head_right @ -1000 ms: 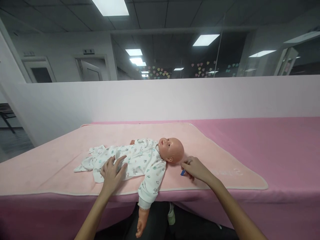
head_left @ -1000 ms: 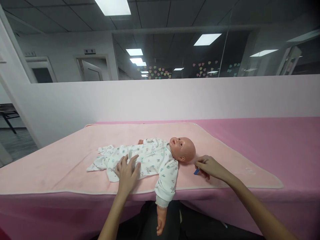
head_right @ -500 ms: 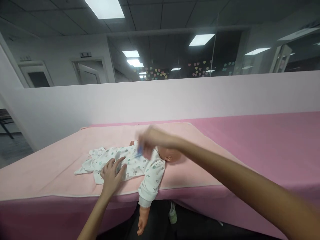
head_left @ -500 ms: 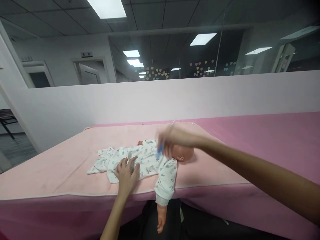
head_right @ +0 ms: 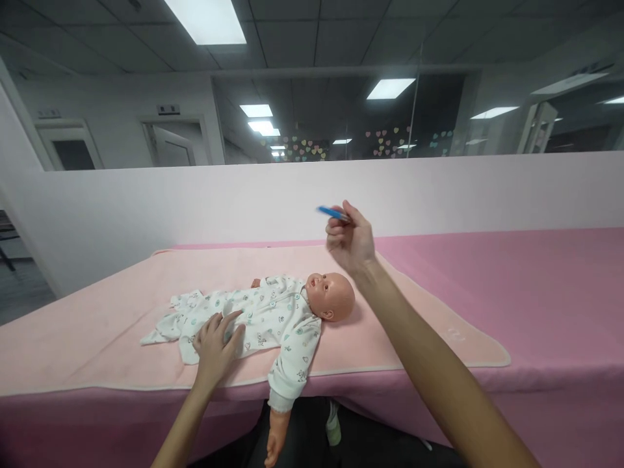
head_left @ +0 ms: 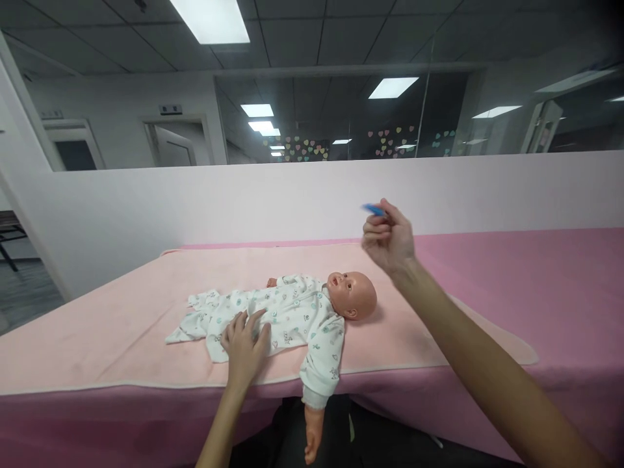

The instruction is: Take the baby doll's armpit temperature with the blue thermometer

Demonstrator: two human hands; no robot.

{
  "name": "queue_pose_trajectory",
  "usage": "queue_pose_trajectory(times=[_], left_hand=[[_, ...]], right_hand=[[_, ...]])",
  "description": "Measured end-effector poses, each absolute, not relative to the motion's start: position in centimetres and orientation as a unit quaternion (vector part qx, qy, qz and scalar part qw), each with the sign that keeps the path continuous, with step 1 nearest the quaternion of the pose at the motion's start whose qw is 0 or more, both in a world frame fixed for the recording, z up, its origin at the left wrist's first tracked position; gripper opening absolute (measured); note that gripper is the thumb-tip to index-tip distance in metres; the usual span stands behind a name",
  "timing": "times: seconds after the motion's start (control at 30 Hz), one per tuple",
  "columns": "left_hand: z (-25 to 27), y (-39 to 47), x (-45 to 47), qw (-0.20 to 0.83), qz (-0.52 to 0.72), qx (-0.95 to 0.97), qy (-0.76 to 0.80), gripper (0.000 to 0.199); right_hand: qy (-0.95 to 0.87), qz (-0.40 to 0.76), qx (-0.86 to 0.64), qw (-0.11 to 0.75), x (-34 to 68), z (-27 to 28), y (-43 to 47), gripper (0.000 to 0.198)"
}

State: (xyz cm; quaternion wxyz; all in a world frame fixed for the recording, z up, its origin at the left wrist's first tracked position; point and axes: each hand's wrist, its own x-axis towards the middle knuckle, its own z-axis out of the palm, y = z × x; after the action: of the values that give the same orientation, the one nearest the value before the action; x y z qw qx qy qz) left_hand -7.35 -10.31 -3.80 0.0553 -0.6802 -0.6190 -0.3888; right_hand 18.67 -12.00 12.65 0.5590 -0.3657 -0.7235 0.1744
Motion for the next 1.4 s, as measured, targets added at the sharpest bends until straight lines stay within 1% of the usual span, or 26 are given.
queue_pose_trajectory(times=[0.03,0.1,0.2,0.23,0.33,0.4,0.53,0.6,0.7,0.77,0.83,0.97,1.0,1.1,1.17,1.2,1.23,1.3,1.4], left_hand=[[-3.8,-10.4,-7.3,0.055,-0.390,-0.680,-0.619,0.031],[-3.7,-10.5,-7.3,0.051,-0.391,-0.681,-0.617,0.031],[-3.6,-10.5,-7.3,0.041,-0.392,-0.682,-0.616,0.031],[-3.6,-10.5,-7.3,0.039,-0.391,-0.681,-0.617,0.031],[-3.6,-10.5,-7.3,0.041,-0.392,-0.679,-0.619,0.031],[-3.6,-10.5,-7.3,0.042,-0.392,-0.681,-0.617,0.031],[-3.6,-10.4,-7.3,0.043,-0.390,-0.682,-0.617,0.031],[-3.7,-10.3,-7.4,0.048,-0.390,-0.681,-0.618,0.031],[-3.8,-10.2,-7.5,0.052,-0.390,-0.684,-0.614,0.032],[-3.9,-10.1,-7.6,0.052,-0.387,-0.685,-0.615,0.032],[-4.0,-10.1,-7.6,0.055,-0.386,-0.684,-0.616,0.031],[-3.9,-10.1,-7.6,0.063,-0.386,-0.685,-0.615,0.032],[-3.8,-10.1,-7.6,0.062,-0.386,-0.685,-0.615,0.032],[-3.7,-10.1,-7.5,0.060,-0.386,-0.684,-0.616,0.032],[-3.6,-10.1,-7.5,0.057,-0.387,-0.684,-0.616,0.032],[-3.6,-10.1,-7.5,0.056,-0.388,-0.684,-0.615,0.031],[-3.6,-10.1,-7.5,0.054,-0.389,-0.683,-0.615,0.031],[-3.7,-10.1,-7.5,0.054,-0.392,-0.682,-0.615,0.031],[-3.8,-10.1,-7.6,0.057,-0.395,-0.679,-0.616,0.030]], right_hand=[[-0.722,0.159,-0.368,0.563,18.5,12.7,-12.0,0.063],[-0.739,0.101,-0.386,0.542,17.9,12.7,-12.2,0.056],[-0.745,0.011,-0.409,0.526,17.4,12.6,-12.8,0.032],[-0.740,-0.025,-0.417,0.527,17.4,12.6,-13.2,0.032],[-0.707,-0.132,-0.440,0.538,16.8,12.0,-14.5,0.052],[-0.715,-0.149,-0.435,0.527,16.2,11.4,-15.2,0.057],[-0.772,-0.072,-0.394,0.493,16.1,11.6,-15.1,0.050],[-0.768,-0.055,-0.392,0.503,16.8,12.3,-14.7,0.046],[-0.766,-0.038,-0.389,0.511,18.1,13.1,-14.5,0.048],[-0.767,-0.012,-0.383,0.515,18.9,13.5,-14.8,0.041],[-0.766,0.023,-0.379,0.519,19.5,13.7,-15.2,0.029],[-0.781,0.051,-0.377,0.496,19.8,13.6,-16.6,0.028],[-0.785,0.048,-0.376,0.490,19.7,13.5,-16.9,0.024],[-0.776,0.000,-0.374,0.507,19.1,13.1,-17.8,0.030],[-0.770,-0.038,-0.366,0.521,18.5,12.7,-18.1,0.043],[-0.779,-0.039,-0.357,0.514,18.1,12.4,-18.0,0.049],[-0.798,-0.011,-0.345,0.494,17.8,12.3,-17.9,0.050],[-0.828,0.081,-0.319,0.454,17.4,11.9,-17.5,0.047],[-0.819,0.225,-0.295,0.438,17.0,11.6,-16.9,0.039]])
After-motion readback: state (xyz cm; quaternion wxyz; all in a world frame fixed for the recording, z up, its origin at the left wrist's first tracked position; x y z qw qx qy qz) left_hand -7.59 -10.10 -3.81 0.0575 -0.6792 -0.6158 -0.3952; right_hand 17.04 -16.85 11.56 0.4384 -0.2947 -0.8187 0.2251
